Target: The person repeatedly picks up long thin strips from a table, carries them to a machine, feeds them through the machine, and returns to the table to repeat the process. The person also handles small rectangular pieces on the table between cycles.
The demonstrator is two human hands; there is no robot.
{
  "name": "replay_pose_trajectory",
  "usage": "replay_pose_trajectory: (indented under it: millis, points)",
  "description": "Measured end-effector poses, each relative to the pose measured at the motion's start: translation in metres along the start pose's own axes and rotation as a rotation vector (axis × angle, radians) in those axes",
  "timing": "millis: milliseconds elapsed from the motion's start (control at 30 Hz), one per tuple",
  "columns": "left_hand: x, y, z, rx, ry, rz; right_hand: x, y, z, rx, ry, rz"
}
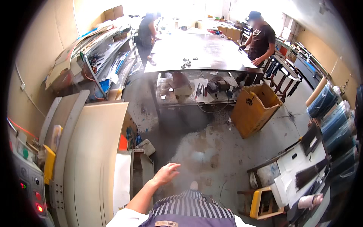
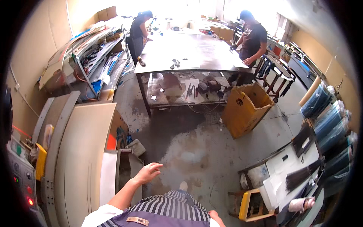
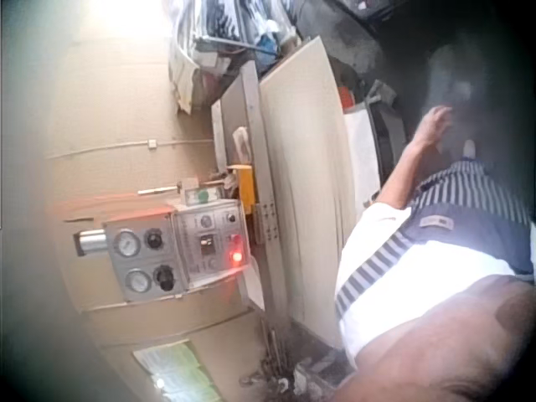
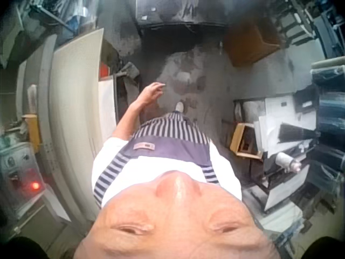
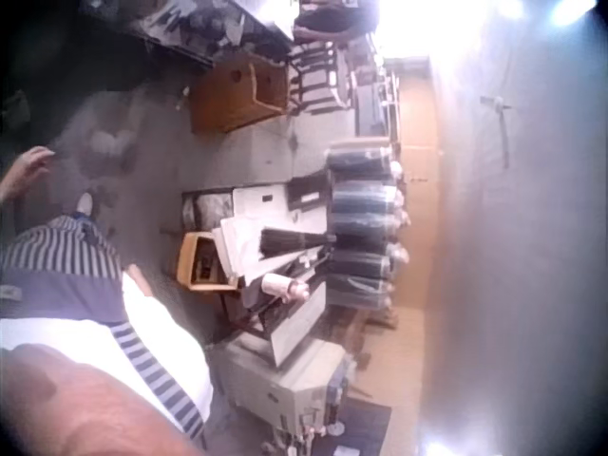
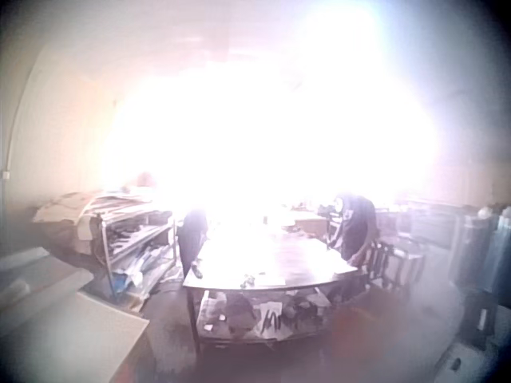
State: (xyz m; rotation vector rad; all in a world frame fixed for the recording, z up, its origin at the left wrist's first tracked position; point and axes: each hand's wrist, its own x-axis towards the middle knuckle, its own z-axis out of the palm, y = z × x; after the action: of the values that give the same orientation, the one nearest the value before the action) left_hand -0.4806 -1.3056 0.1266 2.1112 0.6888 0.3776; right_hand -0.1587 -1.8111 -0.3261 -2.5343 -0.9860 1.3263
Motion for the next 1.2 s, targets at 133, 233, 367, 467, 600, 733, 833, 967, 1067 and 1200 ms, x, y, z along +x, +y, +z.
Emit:
replay_pose_trajectory:
  millis: [133, 233, 367, 467, 600, 733, 833, 967, 1067, 1200]
  points:
    - [0.005, -0.069, -0.043, 0.143, 0.063, -0.362, 0.012, -0.244, -0.172, 0.054, -0.065, -0.009]
    - [0.020, -0.144, -0.029, 0.207, 0.020, -0.478, 0.082, -0.280, -0.245, -0.027, 0.102, -0.112]
    - [-0.018, -0.232, -0.012, 0.256, -0.153, -0.849, 0.163, -0.384, -0.338, 0.079, 0.179, -0.217]
    - [-0.041, -0.294, -0.009, 0.208, -0.516, -1.143, 0.211, -0.448, -0.383, 0.106, 0.191, -0.282]
    - [0.020, -0.336, -0.051, 0.142, -0.409, -1.222, 0.250, -0.491, -0.413, 0.058, 0.123, -0.227]
    - [0.154, -0.401, -0.088, 0.306, -0.231, -0.861, 0.282, -0.498, -0.434, -0.019, -0.035, -0.078]
    - [0.307, -0.385, -0.134, 0.282, -0.059, -0.687, 0.308, -0.494, -0.459, 0.000, -0.052, 0.014]
    - [0.493, -0.316, -0.192, 0.104, 0.122, -0.511, 0.370, -0.508, -0.510, 0.016, 0.012, 0.069]
    - [0.583, -0.276, -0.214, -0.018, 0.190, -0.471, 0.445, -0.532, -0.559, -0.025, 0.137, -0.059]
    - [0.625, -0.283, -0.206, -0.005, 0.199, -0.500, 0.559, -0.626, -0.654, 0.054, 0.583, -0.420]
